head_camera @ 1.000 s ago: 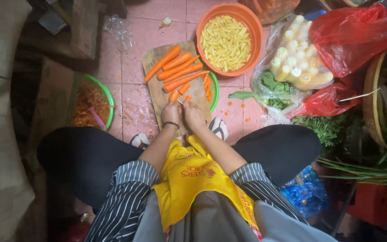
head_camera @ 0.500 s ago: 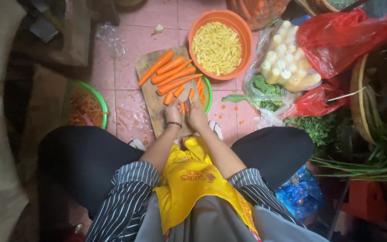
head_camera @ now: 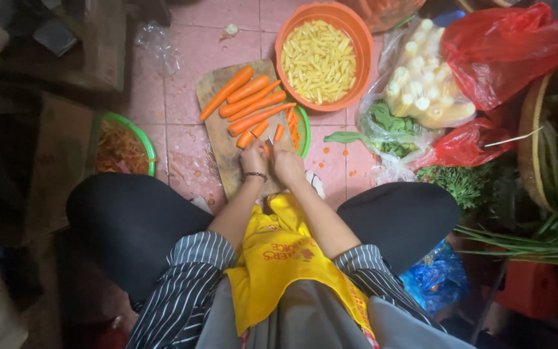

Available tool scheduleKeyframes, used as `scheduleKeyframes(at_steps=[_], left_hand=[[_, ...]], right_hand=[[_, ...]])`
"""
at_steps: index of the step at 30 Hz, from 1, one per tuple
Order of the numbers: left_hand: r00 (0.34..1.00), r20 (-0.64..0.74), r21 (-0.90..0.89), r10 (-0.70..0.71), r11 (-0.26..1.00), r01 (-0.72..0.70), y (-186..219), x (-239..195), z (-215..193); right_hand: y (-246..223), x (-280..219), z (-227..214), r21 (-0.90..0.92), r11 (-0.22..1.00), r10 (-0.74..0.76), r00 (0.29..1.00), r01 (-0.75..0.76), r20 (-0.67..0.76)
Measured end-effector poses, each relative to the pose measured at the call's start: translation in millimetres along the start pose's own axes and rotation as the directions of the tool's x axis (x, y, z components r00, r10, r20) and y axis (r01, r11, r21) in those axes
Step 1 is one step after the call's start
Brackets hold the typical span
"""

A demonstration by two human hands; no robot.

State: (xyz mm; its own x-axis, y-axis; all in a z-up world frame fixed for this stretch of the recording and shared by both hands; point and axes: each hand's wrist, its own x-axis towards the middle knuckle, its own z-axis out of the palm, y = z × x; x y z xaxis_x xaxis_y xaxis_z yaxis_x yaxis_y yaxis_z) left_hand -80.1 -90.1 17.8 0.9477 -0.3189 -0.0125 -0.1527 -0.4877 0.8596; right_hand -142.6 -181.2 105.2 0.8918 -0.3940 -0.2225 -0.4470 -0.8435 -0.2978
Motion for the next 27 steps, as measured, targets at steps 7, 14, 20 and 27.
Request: scheduleKeyframes(at_steps=[7, 14, 20, 27], left_hand=[[0.998, 0.041, -0.012, -0.037, 0.999, 0.037, -0.9, 3.2, 0.7], [0.996, 0.049, 0.014, -0.073, 0.997, 0.072, -14.4, -0.2, 9.4], [0.993, 0.065, 0.073, -0.099, 0.993, 0.094, 0.8, 2.8, 3.7], [0.989, 0.137, 0.153, -0.047, 0.988, 0.026, 11.4, 9.4, -3.2]], right_hand=[[-3.1, 10.6, -15.5, 0.031, 0.997, -0.066, 0.998, 0.065, 0.006], [-6.8, 13.3, 3.2, 0.075, 0.996, -0.046, 0.999, 0.045, 0.004], [-1.5, 10.3, 1.1, 0.122, 0.979, -0.108, 0.924, 0.162, -0.368], [5.0, 5.9, 11.5, 0.233, 0.967, 0.122, 0.990, -0.103, -0.068]])
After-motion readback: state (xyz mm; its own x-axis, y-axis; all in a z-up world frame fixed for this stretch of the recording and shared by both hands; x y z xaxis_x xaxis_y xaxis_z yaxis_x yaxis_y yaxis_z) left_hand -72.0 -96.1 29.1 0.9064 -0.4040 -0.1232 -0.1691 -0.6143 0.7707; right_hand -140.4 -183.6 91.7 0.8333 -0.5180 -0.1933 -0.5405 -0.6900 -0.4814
